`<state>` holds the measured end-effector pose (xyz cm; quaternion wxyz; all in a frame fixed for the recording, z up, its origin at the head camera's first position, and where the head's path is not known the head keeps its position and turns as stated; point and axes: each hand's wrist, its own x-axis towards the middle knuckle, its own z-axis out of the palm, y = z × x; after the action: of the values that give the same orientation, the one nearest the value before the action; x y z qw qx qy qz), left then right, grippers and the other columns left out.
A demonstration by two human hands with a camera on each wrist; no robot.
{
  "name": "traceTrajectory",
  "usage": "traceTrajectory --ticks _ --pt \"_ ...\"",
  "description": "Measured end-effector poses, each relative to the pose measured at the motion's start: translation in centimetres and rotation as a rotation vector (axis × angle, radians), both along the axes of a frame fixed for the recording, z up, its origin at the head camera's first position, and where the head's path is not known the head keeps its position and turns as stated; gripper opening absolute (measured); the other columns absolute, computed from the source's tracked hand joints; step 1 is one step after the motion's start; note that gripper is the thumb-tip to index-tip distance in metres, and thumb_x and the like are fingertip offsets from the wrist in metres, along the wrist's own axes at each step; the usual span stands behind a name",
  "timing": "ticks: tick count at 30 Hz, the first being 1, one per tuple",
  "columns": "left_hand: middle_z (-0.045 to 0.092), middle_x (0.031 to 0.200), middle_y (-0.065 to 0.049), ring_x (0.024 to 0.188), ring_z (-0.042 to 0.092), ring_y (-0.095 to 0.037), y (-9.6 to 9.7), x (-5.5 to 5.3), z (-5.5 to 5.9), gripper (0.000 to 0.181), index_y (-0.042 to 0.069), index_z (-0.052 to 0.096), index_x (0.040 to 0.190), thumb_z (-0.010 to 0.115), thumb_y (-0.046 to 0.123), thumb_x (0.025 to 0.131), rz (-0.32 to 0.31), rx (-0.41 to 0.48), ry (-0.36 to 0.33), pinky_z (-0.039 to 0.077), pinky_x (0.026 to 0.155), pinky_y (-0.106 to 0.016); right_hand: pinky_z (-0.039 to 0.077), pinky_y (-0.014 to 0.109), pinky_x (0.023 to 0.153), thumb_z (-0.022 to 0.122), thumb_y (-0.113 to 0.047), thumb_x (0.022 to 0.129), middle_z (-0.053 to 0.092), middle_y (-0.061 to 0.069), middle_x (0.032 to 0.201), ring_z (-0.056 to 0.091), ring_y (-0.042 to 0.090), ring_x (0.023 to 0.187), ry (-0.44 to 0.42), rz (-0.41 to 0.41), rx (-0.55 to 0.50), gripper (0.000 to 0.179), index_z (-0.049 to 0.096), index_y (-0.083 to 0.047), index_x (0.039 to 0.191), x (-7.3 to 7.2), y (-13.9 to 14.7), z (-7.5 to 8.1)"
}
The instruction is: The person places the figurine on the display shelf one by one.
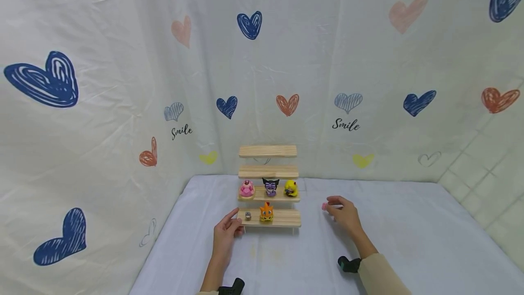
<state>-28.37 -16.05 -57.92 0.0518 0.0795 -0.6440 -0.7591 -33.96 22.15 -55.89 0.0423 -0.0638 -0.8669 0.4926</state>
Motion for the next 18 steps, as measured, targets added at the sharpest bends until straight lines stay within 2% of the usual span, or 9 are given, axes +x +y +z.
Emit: traceTrajectory --ticks 10,18 --pt "0.069 0.092 -0.003 0.077 0.065 -0.014 0.0 -0.1 -0.1 0.047 0.008 0.059 0.144 0.069 0.019 0.099 0.001 -0.018 0.002 0.058 0.071 -0.023 0.056 0.027 0.07 0.072 -0.021 0.095 0.067 0.022 0.123 0.069 0.027 0.097 0.015 0.022 0.04 0.037 0.066 -0.001 0.126 -1.1 0.4 -0.9" --pt "0.07 0.09 -0.002 0.076 0.065 -0.013 0.0 -0.2 -0.2 0.046 0.008 0.06 0.142 0.069 0.016 0.098 0.009 0.002 -0.003 0.058 0.07 -0.024 0.053 0.025 0.071 0.074 -0.022 0.094 0.069 0.019 0.119 0.067 0.029 0.1 0.005 0.008 0.071 0.035 0.069 -0.002 0.123 -1.2 0.2 -1.2"
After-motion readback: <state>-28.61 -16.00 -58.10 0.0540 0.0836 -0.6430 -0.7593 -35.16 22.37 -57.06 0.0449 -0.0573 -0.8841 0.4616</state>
